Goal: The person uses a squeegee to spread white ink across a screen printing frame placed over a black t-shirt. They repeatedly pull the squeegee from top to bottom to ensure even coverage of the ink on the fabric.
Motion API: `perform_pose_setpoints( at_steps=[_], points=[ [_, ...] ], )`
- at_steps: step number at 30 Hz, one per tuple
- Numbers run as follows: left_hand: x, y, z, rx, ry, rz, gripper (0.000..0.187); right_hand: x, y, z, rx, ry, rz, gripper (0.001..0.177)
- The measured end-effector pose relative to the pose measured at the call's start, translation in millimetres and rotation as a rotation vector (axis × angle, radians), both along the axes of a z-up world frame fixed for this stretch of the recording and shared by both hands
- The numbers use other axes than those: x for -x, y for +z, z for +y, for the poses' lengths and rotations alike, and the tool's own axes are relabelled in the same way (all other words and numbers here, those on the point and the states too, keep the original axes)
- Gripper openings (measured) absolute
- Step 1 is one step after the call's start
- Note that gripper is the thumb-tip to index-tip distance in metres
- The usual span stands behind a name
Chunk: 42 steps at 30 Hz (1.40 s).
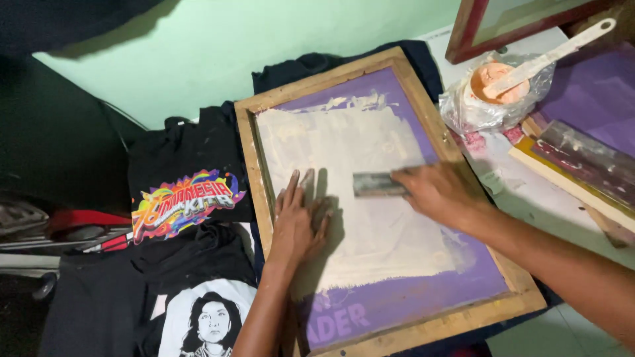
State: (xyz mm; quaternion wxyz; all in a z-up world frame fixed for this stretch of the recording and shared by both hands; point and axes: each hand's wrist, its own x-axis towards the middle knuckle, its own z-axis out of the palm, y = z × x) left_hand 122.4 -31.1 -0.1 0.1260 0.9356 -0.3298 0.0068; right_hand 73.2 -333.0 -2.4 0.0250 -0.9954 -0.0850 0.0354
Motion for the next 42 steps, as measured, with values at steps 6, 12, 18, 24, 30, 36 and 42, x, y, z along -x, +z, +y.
perform_pose_setpoints(
  at_steps=[6,12,18,24,30,36,42],
  points=[
    [-15.1,3.6,-16.5,0.069,0.047,-0.004,0.045,87.7,1.1,4.8,0.016,0.11,-0.049,0.049],
    [-22.9,-34.3,-23.7,0.311,-0.083,-0.155,0.046,107.5,32.5,-11.8,-0.233,0.04,0.193,0.048],
    [-21.2,-38.3,-21.6,0.285,0.004,-0.134,0.042,13.4,69.0,-19.6,-0.393,-0.085,-0.12,0.037],
    [-14.5,-32.9,-26.4,0.26,0.018,-0.119,0.042,-121.9,25.0,-41.8,-0.074,-0.086,-0.173,0.044],
    [-14.8,-31.5,-24.7,0.269,0.051,-0.048,0.042,-153.3,26.1,-46.4,-0.019,-0.089,-0.195,0.044],
    [-17.5,-23.0,-25.8,0.294,0.057,-0.036,0.044,-149.1,38.5,-33.8,-0.086,-0.056,-0.095,0.044],
    [-16.9,-22.9,-23.5,0.287,0.076,-0.002,0.047,-121.7,29.4,-19.1,-0.111,0.023,-0.208,0.037]
  ],
)
